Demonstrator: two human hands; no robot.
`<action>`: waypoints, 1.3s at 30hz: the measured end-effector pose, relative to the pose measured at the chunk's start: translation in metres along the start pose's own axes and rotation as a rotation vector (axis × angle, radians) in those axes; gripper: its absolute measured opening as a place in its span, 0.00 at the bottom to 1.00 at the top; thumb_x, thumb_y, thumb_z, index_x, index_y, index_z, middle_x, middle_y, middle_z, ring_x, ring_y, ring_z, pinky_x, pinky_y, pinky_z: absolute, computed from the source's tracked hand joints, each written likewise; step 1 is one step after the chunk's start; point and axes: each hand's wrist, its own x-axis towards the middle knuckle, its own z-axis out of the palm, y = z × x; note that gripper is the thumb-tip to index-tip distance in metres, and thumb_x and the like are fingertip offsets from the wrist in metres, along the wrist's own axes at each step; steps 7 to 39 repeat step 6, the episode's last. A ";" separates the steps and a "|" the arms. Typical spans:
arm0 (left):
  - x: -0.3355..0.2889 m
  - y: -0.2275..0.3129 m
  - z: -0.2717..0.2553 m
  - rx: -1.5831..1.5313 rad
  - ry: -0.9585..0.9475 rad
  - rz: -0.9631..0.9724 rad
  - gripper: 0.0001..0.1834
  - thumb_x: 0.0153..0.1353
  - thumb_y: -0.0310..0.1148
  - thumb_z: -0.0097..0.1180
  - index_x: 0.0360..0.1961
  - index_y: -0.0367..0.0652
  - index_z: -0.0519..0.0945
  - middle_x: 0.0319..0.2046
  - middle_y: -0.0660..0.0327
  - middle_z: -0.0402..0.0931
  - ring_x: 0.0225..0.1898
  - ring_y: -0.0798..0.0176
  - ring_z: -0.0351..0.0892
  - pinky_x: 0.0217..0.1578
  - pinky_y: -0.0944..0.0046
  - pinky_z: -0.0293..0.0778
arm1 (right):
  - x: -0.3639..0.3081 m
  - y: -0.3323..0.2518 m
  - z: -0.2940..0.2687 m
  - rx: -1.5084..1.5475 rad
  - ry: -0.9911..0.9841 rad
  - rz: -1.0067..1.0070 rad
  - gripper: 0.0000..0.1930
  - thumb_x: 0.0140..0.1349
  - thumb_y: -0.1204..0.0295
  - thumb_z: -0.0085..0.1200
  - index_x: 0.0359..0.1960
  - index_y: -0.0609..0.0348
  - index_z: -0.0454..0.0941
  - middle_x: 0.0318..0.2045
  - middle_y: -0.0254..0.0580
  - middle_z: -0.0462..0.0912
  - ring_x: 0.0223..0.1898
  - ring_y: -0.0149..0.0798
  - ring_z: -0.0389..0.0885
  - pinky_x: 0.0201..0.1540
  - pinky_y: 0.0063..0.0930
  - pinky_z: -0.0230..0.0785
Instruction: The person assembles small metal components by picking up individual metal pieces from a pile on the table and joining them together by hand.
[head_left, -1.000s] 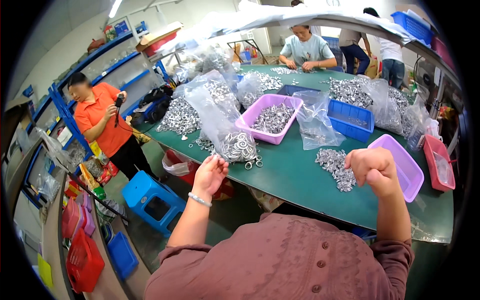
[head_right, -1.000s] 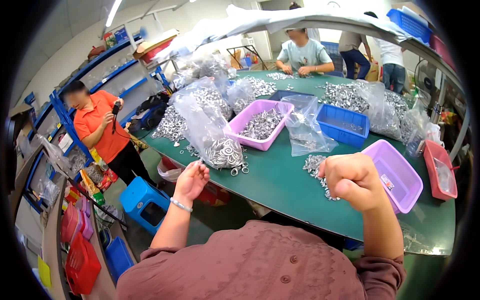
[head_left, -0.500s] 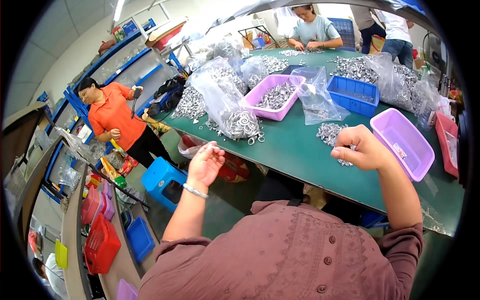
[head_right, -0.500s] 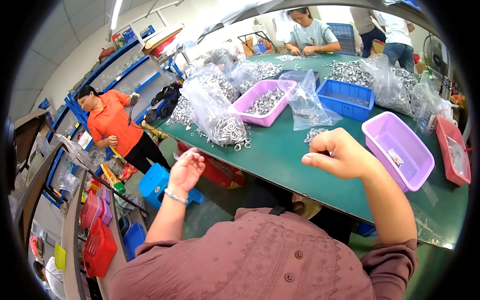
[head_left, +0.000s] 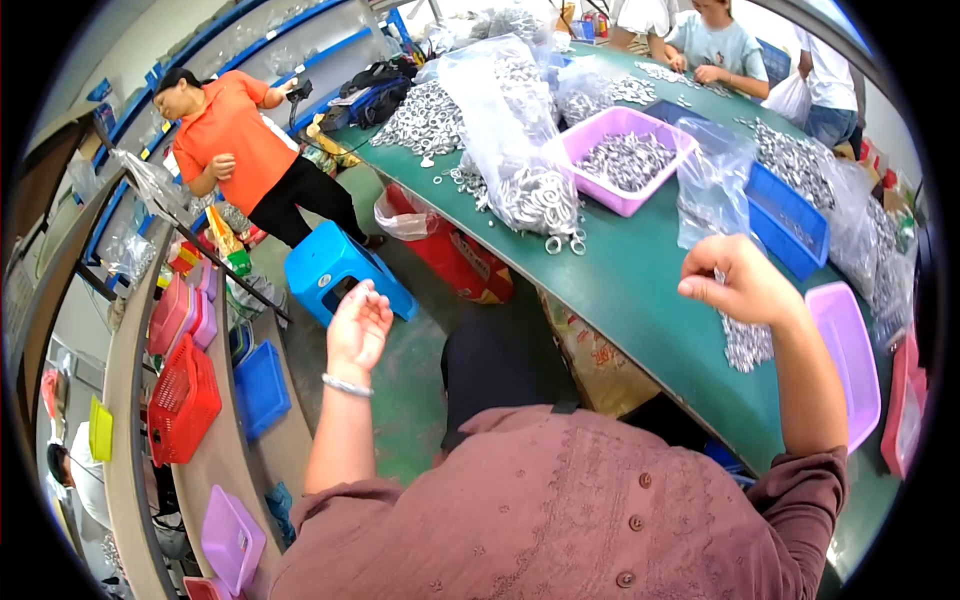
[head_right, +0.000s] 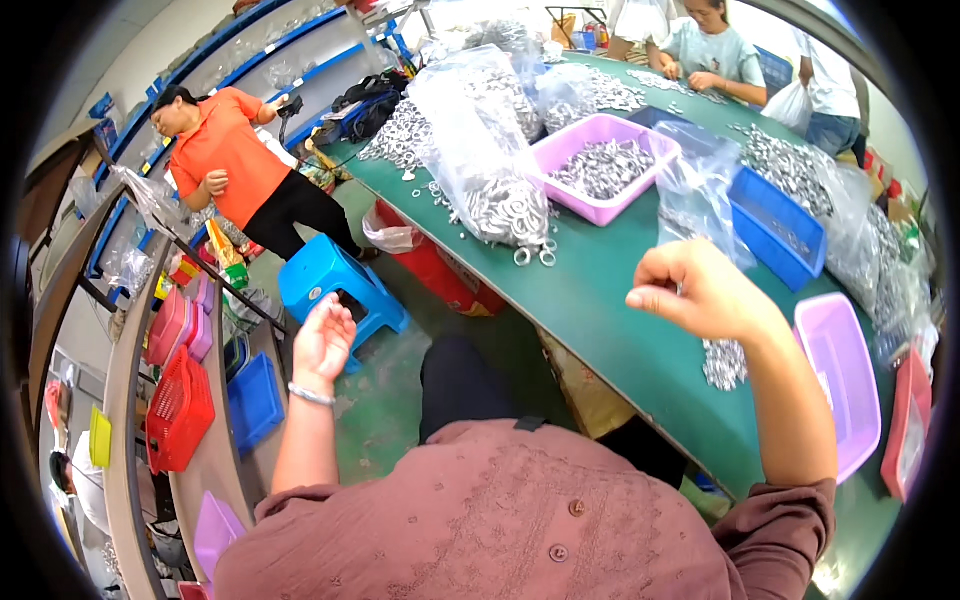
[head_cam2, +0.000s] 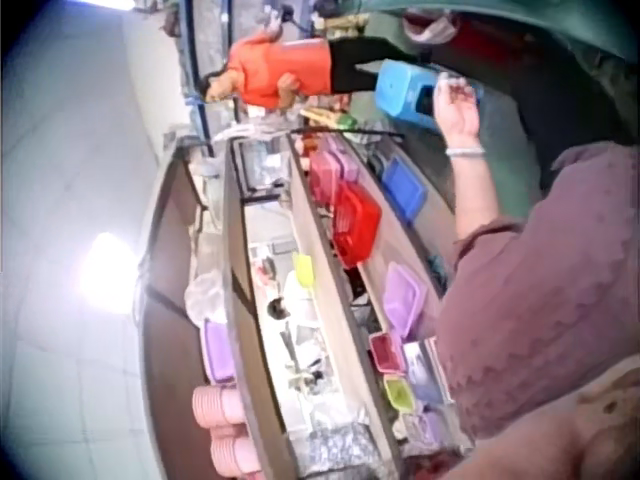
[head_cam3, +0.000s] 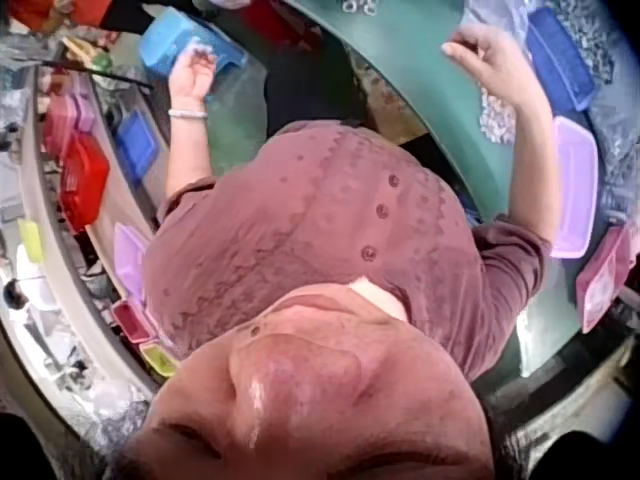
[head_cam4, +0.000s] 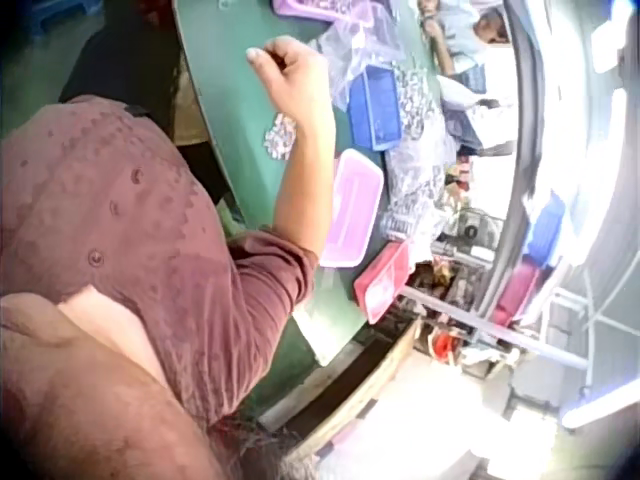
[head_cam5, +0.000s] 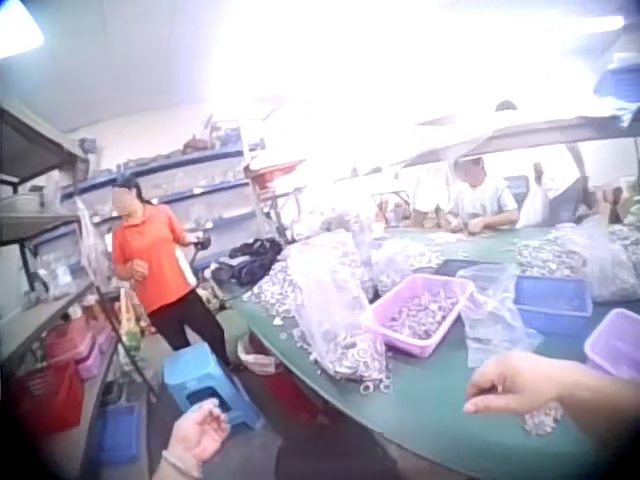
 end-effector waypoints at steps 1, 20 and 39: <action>0.009 -0.006 -0.007 0.001 0.024 -0.029 0.07 0.59 0.31 0.48 0.36 0.41 0.73 0.24 0.64 0.74 0.29 0.64 0.75 0.31 0.66 0.73 | 0.013 0.004 0.003 -0.050 -0.021 -0.043 0.09 0.49 0.70 0.57 0.21 0.63 0.74 0.16 0.43 0.73 0.19 0.39 0.71 0.23 0.29 0.63; 0.079 -0.038 -0.022 -0.052 0.032 -0.180 0.09 0.58 0.33 0.49 0.38 0.42 0.72 0.24 0.62 0.74 0.28 0.60 0.75 0.31 0.61 0.73 | 0.092 0.012 0.010 -0.139 -0.155 -0.130 0.10 0.47 0.65 0.59 0.23 0.59 0.75 0.20 0.44 0.75 0.26 0.45 0.74 0.30 0.35 0.65; 0.079 -0.038 -0.022 -0.052 0.032 -0.180 0.09 0.58 0.33 0.49 0.38 0.42 0.72 0.24 0.62 0.74 0.28 0.60 0.75 0.31 0.61 0.73 | 0.092 0.012 0.010 -0.139 -0.155 -0.130 0.10 0.47 0.65 0.59 0.23 0.59 0.75 0.20 0.44 0.75 0.26 0.45 0.74 0.30 0.35 0.65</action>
